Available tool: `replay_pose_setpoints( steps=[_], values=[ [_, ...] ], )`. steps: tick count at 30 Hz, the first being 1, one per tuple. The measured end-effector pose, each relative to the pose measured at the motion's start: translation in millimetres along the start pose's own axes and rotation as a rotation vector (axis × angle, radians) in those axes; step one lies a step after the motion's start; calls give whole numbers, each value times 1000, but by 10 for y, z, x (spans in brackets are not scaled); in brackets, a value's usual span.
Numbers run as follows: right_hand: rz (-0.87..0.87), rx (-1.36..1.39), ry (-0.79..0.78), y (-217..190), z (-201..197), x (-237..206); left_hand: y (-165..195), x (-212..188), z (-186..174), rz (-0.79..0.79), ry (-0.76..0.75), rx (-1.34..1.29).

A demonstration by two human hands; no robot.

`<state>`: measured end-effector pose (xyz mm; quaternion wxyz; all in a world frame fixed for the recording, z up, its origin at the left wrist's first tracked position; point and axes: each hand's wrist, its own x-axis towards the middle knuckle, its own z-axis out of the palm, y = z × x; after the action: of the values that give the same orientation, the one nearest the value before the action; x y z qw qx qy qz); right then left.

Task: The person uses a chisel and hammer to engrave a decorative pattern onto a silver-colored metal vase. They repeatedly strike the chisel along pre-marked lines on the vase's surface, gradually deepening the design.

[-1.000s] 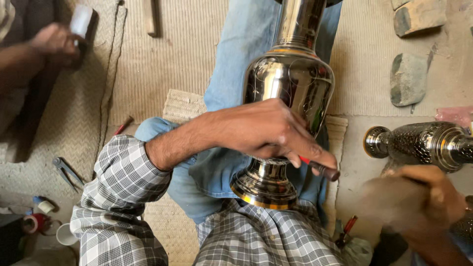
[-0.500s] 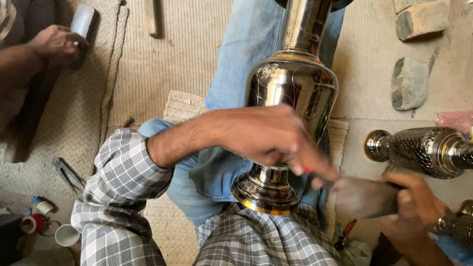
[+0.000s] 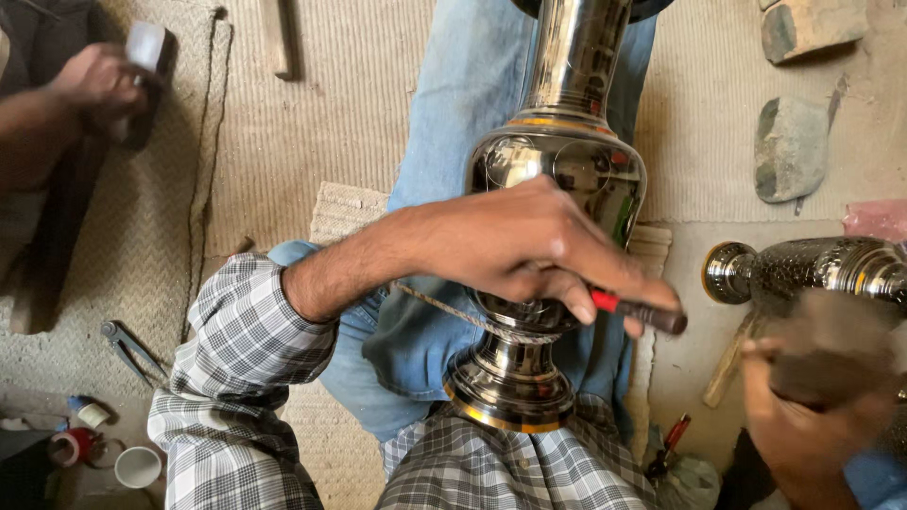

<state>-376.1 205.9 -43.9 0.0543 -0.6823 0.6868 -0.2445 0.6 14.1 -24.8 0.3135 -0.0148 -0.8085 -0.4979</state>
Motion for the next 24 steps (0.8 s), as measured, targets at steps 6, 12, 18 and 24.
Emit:
replay_pose_setpoints(
  steps=[6,12,18,24],
  values=[
    [-140,59,-47,-31,-348,-136,44,53,-157,-25,-183,31],
    [-167,-4,-13,-22,-282,6,50,52,-208,54,-202,-97],
    [-66,54,-61,-226,-167,217,18,-112,-105,-58,-98,93],
    [71,127,-259,-559,-283,589,-17,-266,110,-29,202,138]
  ],
)
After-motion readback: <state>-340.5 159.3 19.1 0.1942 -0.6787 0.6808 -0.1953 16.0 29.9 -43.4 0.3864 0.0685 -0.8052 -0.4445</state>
